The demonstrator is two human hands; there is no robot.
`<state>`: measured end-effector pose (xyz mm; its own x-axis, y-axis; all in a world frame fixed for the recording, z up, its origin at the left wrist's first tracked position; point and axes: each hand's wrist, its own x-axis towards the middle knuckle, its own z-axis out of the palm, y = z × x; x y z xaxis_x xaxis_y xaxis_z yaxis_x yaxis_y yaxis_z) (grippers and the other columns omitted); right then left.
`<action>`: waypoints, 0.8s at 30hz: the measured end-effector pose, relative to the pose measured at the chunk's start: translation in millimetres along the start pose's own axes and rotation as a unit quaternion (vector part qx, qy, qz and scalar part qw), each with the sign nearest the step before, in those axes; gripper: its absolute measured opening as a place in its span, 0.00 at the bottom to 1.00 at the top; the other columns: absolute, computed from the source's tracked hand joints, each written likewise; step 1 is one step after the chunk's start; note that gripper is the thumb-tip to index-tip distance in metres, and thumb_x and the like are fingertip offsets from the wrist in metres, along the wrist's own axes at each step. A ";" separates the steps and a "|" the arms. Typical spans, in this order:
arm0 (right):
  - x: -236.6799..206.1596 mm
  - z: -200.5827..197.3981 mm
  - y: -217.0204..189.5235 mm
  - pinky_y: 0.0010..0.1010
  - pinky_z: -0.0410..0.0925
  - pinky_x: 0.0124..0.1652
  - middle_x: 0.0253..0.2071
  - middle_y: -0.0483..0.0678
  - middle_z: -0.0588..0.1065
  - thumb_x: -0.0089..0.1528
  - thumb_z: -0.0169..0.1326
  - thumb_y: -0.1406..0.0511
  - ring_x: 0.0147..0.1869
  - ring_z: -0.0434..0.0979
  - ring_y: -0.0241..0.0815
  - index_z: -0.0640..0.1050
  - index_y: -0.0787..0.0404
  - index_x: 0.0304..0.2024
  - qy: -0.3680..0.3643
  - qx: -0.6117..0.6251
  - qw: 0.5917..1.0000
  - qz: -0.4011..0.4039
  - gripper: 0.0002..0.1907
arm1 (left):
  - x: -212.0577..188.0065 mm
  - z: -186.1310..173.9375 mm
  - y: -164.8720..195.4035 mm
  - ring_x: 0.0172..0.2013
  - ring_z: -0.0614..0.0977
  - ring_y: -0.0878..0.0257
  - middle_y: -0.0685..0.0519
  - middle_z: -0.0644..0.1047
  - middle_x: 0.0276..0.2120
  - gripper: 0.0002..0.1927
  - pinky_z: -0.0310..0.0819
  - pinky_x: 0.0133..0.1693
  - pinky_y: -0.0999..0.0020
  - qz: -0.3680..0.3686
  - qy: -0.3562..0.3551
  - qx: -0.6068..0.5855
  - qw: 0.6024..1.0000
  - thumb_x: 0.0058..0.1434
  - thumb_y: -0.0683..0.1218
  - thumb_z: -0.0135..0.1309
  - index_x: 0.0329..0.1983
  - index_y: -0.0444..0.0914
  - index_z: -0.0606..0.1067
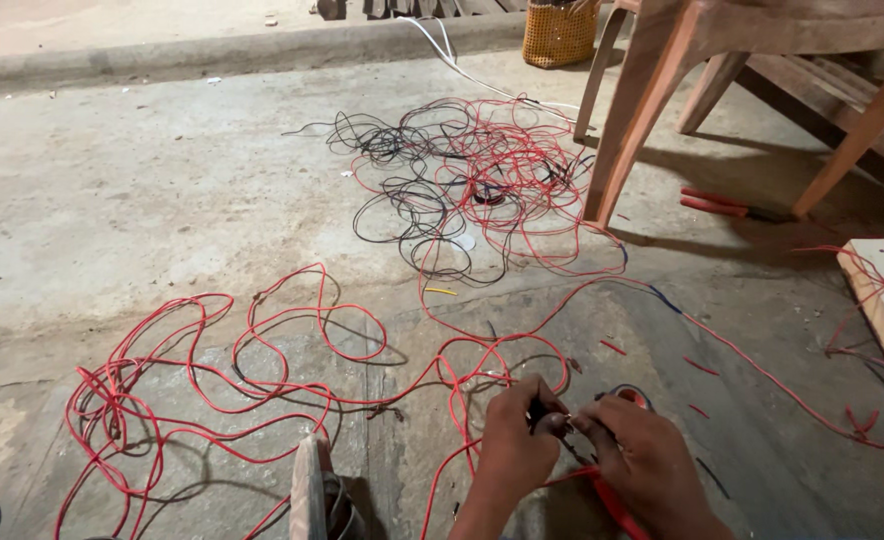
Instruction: The person sits on the floor and repairs electrical wires by stripping insulation with pliers, twisting exposed conductors together, and wrapping the joints with blue electrical tape. The person handles red and black wires, using pliers and tape to complete the connections.
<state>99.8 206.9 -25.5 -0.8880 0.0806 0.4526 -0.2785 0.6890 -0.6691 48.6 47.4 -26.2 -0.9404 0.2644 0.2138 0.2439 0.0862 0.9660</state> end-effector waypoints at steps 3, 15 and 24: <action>-0.4 8.3 15.5 0.35 0.66 0.26 0.21 0.51 0.75 0.59 0.59 0.67 0.24 0.72 0.44 0.83 0.65 0.33 -0.011 0.068 0.979 0.193 0.06 | -5.3 -7.0 21.7 0.29 0.74 0.52 0.48 0.73 0.25 0.10 0.66 0.32 0.60 0.183 0.047 0.104 0.976 0.47 0.30 0.56 0.28 0.33 0.69; 12.1 -9.7 36.8 0.27 0.51 0.25 0.19 0.41 0.68 0.62 0.57 0.66 0.23 0.57 0.30 0.83 0.67 0.27 -0.071 0.263 0.909 0.317 0.12 | 6.1 -16.7 4.4 0.32 0.80 0.68 0.53 0.81 0.32 0.07 0.73 0.35 0.75 0.014 -0.161 -0.180 0.970 0.65 0.37 0.48 0.41 0.34 0.77; 19.3 -17.4 18.3 0.28 0.68 0.34 0.23 0.46 0.78 0.61 0.57 0.69 0.30 0.74 0.33 0.82 0.71 0.28 -0.106 0.238 0.937 0.233 0.10 | 5.4 -19.5 -18.3 0.24 0.71 0.73 0.56 0.80 0.28 0.13 0.64 0.28 0.76 -0.177 -0.207 -0.268 0.924 0.73 0.48 0.52 0.44 0.33 0.80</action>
<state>83.8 233.6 -18.7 -0.9923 0.1140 -0.0483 0.0718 0.2118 -0.9747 34.4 28.5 -39.9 -0.7400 0.6657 -0.0967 -0.3184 -0.2200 0.9221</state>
